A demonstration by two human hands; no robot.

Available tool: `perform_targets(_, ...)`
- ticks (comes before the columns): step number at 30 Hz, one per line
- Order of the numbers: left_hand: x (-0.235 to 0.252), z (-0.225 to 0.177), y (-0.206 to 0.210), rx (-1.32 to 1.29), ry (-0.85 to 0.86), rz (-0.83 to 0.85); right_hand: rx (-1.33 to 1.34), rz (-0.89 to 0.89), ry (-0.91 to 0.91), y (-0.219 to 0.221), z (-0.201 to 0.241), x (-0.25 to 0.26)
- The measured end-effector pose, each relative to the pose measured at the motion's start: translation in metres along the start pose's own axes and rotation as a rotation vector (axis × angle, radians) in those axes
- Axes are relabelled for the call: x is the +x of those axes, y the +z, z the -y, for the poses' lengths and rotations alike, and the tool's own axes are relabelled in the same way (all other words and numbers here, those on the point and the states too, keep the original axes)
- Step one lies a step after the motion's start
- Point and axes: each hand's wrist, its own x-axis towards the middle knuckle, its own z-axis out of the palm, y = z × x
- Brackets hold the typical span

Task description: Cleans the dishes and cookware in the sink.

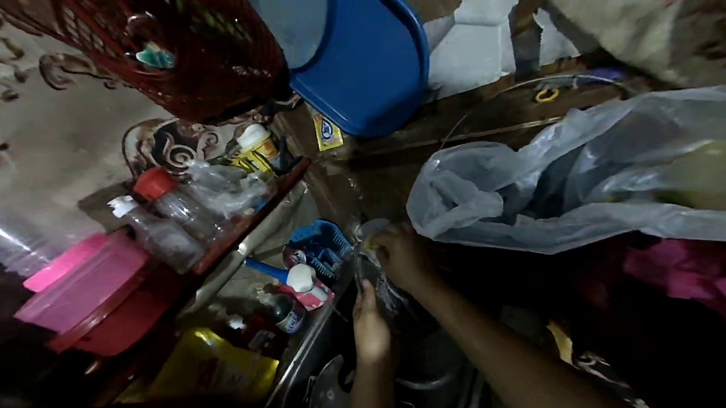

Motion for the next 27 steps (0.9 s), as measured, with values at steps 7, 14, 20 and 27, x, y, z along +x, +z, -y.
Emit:
perform_targets(7,0.013,-0.009,-0.030,-0.085,0.022,-0.085,0.052,0.018,-0.087,0.033,-0.044,-0.089)
perform_targets(14,-0.014,-0.014,-0.025,-0.039,-0.023,-0.027,0.234,0.020,-0.070,-0.005,-0.018,-0.021)
perform_targets(20,-0.015,-0.026,-0.037,0.075,0.066,-0.015,0.185,0.029,-0.241,0.002,0.002,-0.006)
perform_targets(27,-0.006,-0.031,-0.023,-0.139,0.040,-0.155,0.109,0.067,0.153,0.023,-0.044,-0.055)
